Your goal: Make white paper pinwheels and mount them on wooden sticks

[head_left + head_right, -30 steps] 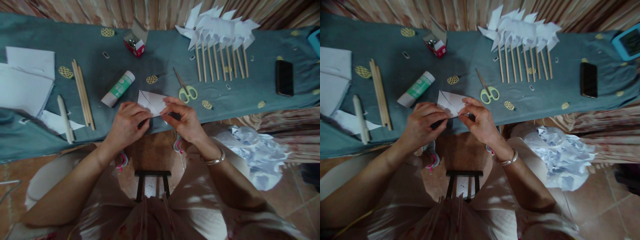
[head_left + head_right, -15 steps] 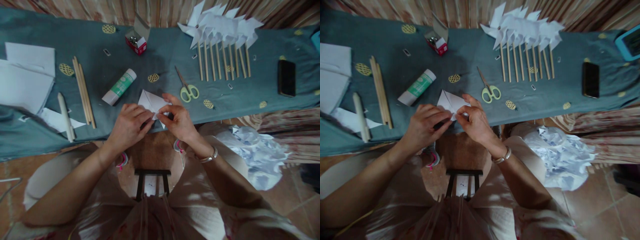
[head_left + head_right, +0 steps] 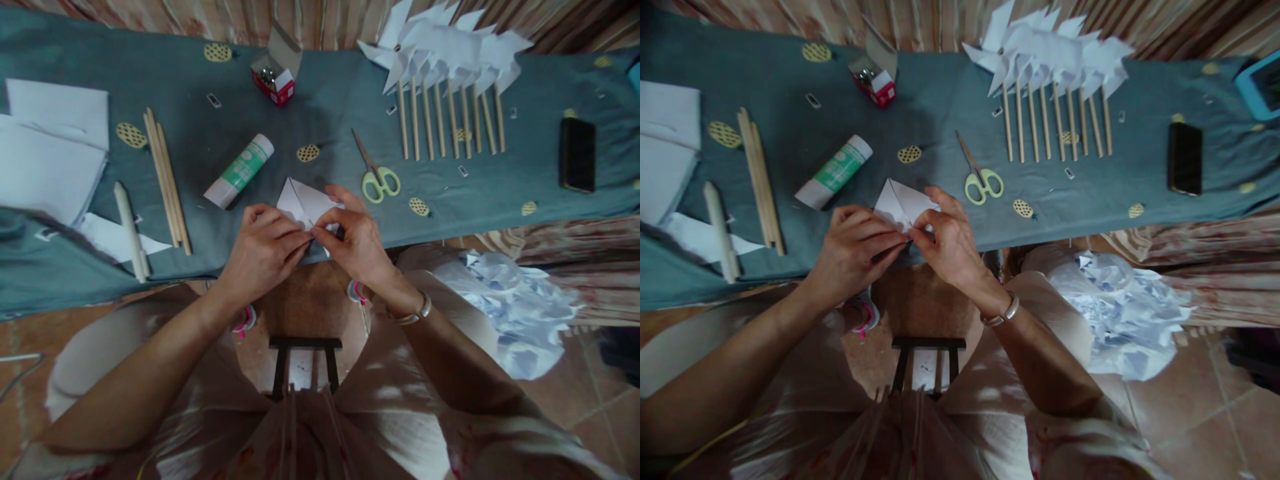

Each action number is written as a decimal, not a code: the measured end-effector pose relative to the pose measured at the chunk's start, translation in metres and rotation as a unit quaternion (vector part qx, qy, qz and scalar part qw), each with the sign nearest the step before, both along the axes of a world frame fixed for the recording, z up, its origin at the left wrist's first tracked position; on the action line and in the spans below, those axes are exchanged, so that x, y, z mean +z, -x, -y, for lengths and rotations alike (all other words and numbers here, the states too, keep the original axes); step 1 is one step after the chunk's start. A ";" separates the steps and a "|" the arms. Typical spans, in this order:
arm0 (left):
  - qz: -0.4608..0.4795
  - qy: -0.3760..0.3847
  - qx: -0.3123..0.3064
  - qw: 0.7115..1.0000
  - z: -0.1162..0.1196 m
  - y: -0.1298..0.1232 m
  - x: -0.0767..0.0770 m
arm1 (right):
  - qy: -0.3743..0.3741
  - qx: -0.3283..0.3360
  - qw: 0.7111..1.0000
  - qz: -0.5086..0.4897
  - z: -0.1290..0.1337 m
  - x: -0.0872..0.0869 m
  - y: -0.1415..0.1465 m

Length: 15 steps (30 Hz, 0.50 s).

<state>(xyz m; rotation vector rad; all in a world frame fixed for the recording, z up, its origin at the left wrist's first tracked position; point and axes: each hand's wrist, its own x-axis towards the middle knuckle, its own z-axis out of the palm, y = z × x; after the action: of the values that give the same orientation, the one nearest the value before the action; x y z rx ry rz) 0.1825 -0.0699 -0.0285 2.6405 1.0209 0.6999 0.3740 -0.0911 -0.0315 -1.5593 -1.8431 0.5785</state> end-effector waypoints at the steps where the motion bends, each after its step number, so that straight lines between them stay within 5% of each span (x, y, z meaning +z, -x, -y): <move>1: 0.000 0.001 0.002 1.000 0.000 0.000 0.000 | 0.002 0.000 1.000 0.000 0.000 0.000 0.000; 15: 0.000 -0.027 -0.004 1.000 -0.001 0.001 -0.002 | 0.006 0.006 1.000 -0.001 0.001 0.002 -0.001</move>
<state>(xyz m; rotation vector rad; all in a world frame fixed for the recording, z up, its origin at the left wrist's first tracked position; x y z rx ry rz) 0.1815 -0.0685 -0.0309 2.6885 1.0053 0.7359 0.3745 -0.0916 -0.0297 -1.5561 -1.8521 0.5979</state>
